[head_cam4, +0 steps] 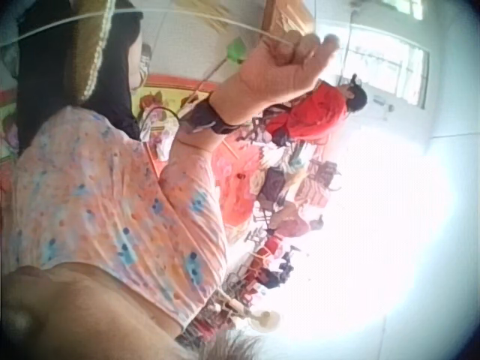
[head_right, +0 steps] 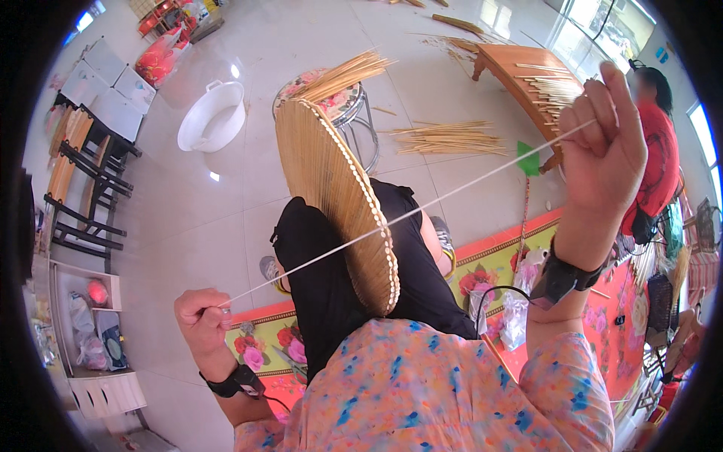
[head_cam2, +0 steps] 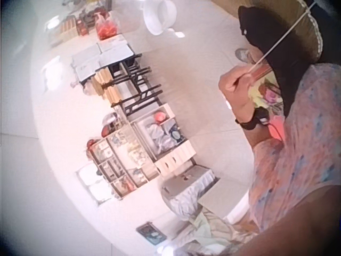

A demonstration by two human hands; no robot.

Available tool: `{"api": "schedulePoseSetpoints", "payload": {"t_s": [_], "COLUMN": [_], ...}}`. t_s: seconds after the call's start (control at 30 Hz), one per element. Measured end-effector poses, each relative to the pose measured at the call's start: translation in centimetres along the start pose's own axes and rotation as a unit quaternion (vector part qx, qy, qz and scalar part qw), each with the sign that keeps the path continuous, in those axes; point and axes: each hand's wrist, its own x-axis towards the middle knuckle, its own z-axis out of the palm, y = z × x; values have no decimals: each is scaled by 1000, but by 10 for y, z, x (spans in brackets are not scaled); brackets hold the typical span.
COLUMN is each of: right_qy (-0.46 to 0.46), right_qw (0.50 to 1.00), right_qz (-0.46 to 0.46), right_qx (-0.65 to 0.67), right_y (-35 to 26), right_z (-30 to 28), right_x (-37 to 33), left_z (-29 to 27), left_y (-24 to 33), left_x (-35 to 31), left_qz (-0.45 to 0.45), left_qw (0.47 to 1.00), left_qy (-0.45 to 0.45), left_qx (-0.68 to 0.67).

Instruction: The person assembles a bamboo fan by threading a white string through holes in the bamboo slats, pulling the string tight, and knotting it by hand. Using scissors, the person trims the excess string and then aligns a decorative wooden bead trim along the edge of the fan.

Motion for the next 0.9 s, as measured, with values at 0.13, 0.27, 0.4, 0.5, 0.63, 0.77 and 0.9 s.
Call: {"api": "schedulePoseSetpoints", "payload": {"t_s": [0.13,0.27,0.4,0.5,0.63,0.77,0.9], "right_qy": [-9,8,39,62,94,104,122], "right_qw": [999,998,997,996,983,976,975], "right_qz": [10,33,58,68,155,182,177], "right_qx": [33,44,40,13,32,58,61], "right_y": [-8,-9,-4,-1,14,27,33], "right_z": [-26,-33,-38,-42,-48,-52,-56], "right_x": [8,13,17,18,18,19,21], "left_z": [-31,-49,-69,-71,-88,-91,-97], "left_y": [1,3,-12,-19,-33,-35,-33], "left_x": [-12,-24,-28,-30,-34,-40,-54], "left_qz": [-37,-72,-52,-34,19,30,-37], "left_qw": [985,978,946,946,952,944,965], "left_qy": [26,33,106,184,283,329,261], "left_qx": [164,191,302,264,112,-9,6]}}
